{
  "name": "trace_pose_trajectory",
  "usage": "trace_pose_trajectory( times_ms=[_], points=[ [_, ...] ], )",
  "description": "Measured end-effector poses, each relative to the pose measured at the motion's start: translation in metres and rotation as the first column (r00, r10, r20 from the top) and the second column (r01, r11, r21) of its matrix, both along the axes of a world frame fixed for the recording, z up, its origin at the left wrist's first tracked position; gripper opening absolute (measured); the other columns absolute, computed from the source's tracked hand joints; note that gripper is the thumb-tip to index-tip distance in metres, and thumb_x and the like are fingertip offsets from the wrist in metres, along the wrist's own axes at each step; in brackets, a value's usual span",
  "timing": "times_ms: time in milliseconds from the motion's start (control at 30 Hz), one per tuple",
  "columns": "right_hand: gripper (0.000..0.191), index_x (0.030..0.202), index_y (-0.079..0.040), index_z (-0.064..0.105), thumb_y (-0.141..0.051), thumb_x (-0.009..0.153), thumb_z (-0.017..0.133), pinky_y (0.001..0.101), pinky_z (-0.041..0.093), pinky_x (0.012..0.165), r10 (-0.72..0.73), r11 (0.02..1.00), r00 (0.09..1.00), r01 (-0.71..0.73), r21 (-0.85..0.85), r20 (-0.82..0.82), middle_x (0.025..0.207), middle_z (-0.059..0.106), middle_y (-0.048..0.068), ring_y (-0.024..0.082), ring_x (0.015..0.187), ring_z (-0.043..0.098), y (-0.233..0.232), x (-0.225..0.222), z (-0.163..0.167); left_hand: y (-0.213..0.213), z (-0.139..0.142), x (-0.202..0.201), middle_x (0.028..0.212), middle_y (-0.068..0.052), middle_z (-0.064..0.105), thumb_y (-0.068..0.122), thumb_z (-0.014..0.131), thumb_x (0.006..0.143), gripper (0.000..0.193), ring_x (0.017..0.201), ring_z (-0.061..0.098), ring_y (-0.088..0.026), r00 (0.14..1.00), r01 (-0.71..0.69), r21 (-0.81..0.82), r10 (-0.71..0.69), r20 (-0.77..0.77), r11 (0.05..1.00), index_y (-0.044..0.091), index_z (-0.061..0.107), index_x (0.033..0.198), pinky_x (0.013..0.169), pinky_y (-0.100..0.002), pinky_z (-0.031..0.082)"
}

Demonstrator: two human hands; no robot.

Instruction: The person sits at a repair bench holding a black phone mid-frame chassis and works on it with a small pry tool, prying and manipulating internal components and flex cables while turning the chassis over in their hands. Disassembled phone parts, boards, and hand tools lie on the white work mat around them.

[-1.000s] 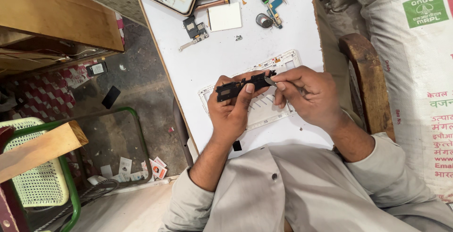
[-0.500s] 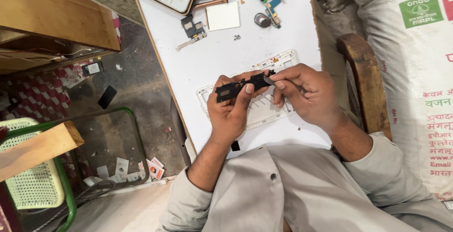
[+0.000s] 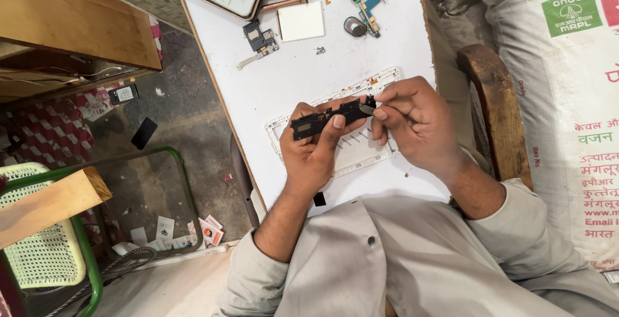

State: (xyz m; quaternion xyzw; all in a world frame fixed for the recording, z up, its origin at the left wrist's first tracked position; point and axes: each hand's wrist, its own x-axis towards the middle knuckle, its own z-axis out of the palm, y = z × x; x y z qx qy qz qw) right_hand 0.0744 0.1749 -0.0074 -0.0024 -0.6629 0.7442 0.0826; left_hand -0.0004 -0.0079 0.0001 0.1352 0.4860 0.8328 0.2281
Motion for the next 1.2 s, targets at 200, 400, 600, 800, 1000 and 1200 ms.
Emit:
trace_pose_trajectory(
  times_ms=[200, 400, 600, 800, 1000, 1200],
  points=[
    [0.025, 0.131, -0.003, 0.043, -0.008, 0.11, 0.055, 0.0236, 0.052, 0.063, -0.014, 1.0, 0.999, 0.013, 0.021, 0.032, 0.099, 0.068, 0.011, 0.01, 0.074, 0.062, 0.0, 0.0, 0.003, 0.0, -0.002, 0.0, 0.125, -0.034, 0.065, 0.004, 0.055, 0.108, 0.015, 0.121, 0.068, -0.036, 1.0, -0.005, -0.003, 0.005, 0.029, 1.0, -0.002, 0.044, 0.099, 0.099, -0.043, 0.066],
    [0.026, 0.134, -0.003, 0.045, -0.015, 0.112, 0.052, 0.0204, 0.044, 0.057, -0.011, 0.999, 0.998, 0.008, 0.054, 0.058, 0.073, 0.06, 0.003, 0.005, 0.062, 0.052, 0.0, -0.002, 0.01, 0.0, -0.001, -0.001, 0.124, -0.033, 0.066, 0.005, 0.055, 0.108, 0.016, 0.123, 0.068, -0.037, 0.999, 0.01, 0.012, -0.01, 0.041, 1.0, -0.001, 0.042, 0.101, 0.097, -0.044, 0.067],
    [0.027, 0.134, -0.002, 0.048, -0.018, 0.112, 0.051, 0.0197, 0.041, 0.055, 0.003, 0.992, 0.999, -0.008, 0.127, 0.037, 0.067, 0.055, 0.001, 0.004, 0.058, 0.049, 0.001, -0.005, 0.014, 0.0, 0.002, -0.002, 0.121, -0.034, 0.067, 0.006, 0.056, 0.107, 0.017, 0.117, 0.07, -0.038, 0.998, -0.005, -0.048, 0.008, 0.061, 0.999, -0.003, 0.043, 0.103, 0.093, -0.044, 0.067],
    [0.031, 0.135, -0.001, 0.048, -0.021, 0.112, 0.051, 0.0198, 0.041, 0.056, 0.014, 0.991, 0.998, -0.021, 0.131, 0.054, 0.067, 0.054, -0.001, 0.004, 0.059, 0.049, 0.003, -0.004, 0.016, 0.0, 0.002, -0.003, 0.121, -0.033, 0.067, 0.008, 0.057, 0.107, 0.019, 0.118, 0.07, -0.037, 0.999, 0.009, -0.017, -0.008, 0.049, 1.0, -0.002, 0.042, 0.103, 0.094, -0.044, 0.068],
    [0.034, 0.137, -0.001, 0.05, -0.024, 0.112, 0.052, 0.0196, 0.04, 0.056, 0.028, 0.981, 0.999, -0.037, 0.192, 0.046, 0.066, 0.054, -0.002, 0.003, 0.06, 0.048, 0.004, -0.005, 0.016, -0.001, -0.002, -0.002, 0.124, -0.031, 0.066, 0.005, 0.056, 0.108, 0.017, 0.12, 0.069, -0.036, 0.999, 0.022, -0.013, -0.021, 0.044, 1.0, -0.001, 0.041, 0.104, 0.095, -0.044, 0.067],
    [0.036, 0.143, -0.004, 0.055, -0.019, 0.111, 0.054, 0.02, 0.043, 0.057, 0.011, 0.941, 0.997, -0.038, 0.335, 0.081, 0.069, 0.058, -0.001, 0.004, 0.061, 0.051, 0.003, -0.005, 0.019, 0.0, -0.005, -0.001, 0.127, -0.03, 0.065, 0.003, 0.056, 0.109, 0.016, 0.124, 0.068, -0.035, 0.999, 0.04, 0.046, -0.04, 0.006, 0.998, 0.0, 0.041, 0.105, 0.1, -0.045, 0.066]
  ],
)
